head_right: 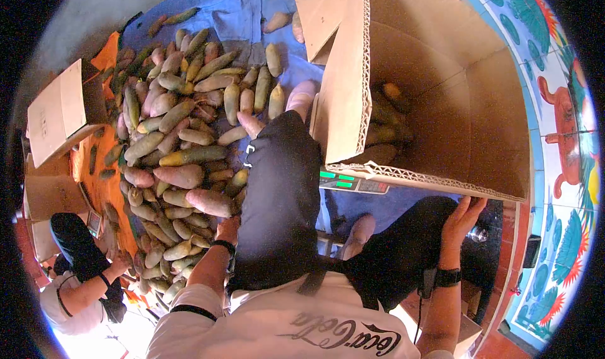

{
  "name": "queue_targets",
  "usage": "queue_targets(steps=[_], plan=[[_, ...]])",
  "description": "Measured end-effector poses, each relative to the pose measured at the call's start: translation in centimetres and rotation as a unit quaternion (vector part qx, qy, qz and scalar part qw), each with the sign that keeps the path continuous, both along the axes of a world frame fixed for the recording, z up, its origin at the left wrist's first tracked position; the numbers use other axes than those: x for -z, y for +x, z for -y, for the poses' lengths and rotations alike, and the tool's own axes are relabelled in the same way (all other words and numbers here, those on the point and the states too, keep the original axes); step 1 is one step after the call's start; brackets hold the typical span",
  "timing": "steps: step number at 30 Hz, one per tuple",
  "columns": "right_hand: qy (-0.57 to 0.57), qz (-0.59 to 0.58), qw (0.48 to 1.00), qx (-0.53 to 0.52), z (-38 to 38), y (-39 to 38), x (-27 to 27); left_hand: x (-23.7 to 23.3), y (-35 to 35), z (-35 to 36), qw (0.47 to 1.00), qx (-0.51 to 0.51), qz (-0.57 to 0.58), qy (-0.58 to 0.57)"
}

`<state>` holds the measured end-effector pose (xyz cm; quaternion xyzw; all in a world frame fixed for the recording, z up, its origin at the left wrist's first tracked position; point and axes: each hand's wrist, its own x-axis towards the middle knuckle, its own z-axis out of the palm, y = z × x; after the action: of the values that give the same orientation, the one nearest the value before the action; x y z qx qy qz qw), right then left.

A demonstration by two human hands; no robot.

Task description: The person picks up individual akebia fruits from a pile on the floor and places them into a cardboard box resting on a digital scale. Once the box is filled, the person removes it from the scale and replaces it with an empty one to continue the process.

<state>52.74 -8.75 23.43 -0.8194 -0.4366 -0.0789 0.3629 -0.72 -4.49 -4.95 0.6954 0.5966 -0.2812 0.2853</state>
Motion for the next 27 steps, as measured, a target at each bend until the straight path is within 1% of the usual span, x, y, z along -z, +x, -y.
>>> queue_targets(steps=[3, 4, 6, 8, 10, 11, 12, 13, 14, 16, 17, 18, 20, 21, 22, 24, 26, 27], plan=[[0.006, 0.0, 1.0, -0.015, 0.1, 0.5, 0.4, 0.9, -0.6, 0.5, 1.0, 0.011, -0.002, 0.013], [0.015, 0.002, 1.0, -0.024, 0.2, 0.7, 0.6, 0.7, -0.8, 0.7, 1.0, 0.012, -0.003, 0.015], [0.013, 0.001, 1.0, -0.017, 0.3, 1.1, 0.9, -0.4, -1.3, 0.8, 0.997, 0.044, 0.023, 0.056], [0.012, -0.001, 1.0, -0.009, 0.3, 0.9, 1.0, -1.3, -1.8, 0.5, 0.996, 0.054, 0.027, 0.058], [0.04, -0.059, 0.997, -0.011, -0.1, 0.3, 0.7, -2.3, -2.4, 0.1, 0.995, 0.066, 0.031, 0.061], [0.045, -0.061, 0.997, -0.008, -0.2, 0.2, 0.7, -2.8, -2.7, -0.3, 0.994, 0.026, 0.058, 0.089], [0.035, -0.02, 0.999, -0.01, -0.3, 0.1, 0.7, -3.4, -2.8, -0.7, 0.989, -0.013, 0.086, 0.117], [0.024, 0.021, 0.999, -0.01, -0.3, 0.0, 0.7, -4.1, -2.8, -1.3, 0.99, -0.023, 0.07, 0.119], [0.03, 0.02, 0.999, -0.006, -0.3, -0.1, 0.6, -4.9, -2.7, -2.0, 0.99, -0.019, 0.069, 0.124], [0.011, -0.006, 1.0, -0.015, -0.4, -0.5, 0.1, -8.5, -1.6, -3.6, 0.98, -0.137, 0.081, 0.121], [0.031, 0.006, 0.999, -0.016, -0.7, -0.9, -0.1, -7.4, -2.3, -4.3, 0.977, -0.142, 0.097, 0.126], [0.036, 0.006, 0.999, -0.011, -0.8, -1.2, -0.1, -8.4, -1.9, -5.0, 0.977, -0.137, 0.097, 0.131], [0.049, -0.069, 0.996, -0.01, -0.8, -1.1, 0.0, -10.8, -0.7, -6.7, 0.96, -0.184, 0.116, 0.175], [0.031, -0.054, 0.998, 0.005, -0.6, -0.7, 0.3, -10.5, -1.2, -7.1, 0.931, -0.023, 0.103, 0.35], [0.011, -0.024, 0.999, 0.02, -0.6, -1.0, 0.0, -12.7, 0.2, -7.9, 0.925, -0.106, 0.125, 0.342], [0.034, -0.005, 0.999, -0.005, -0.8, -1.3, -0.3, -16.6, 1.7, -9.5, 0.891, -0.205, 0.25, 0.317], [0.049, -0.08, 0.995, -0.026, -1.0, -2.4, -1.5, -17.6, 1.6, -11.4, 0.85, -0.236, 0.334, 0.331], [0.045, -0.085, 0.995, -0.03, -1.0, -2.6, -1.8, -20.8, 2.9, -11.8, 0.843, -0.236, 0.334, 0.349]])
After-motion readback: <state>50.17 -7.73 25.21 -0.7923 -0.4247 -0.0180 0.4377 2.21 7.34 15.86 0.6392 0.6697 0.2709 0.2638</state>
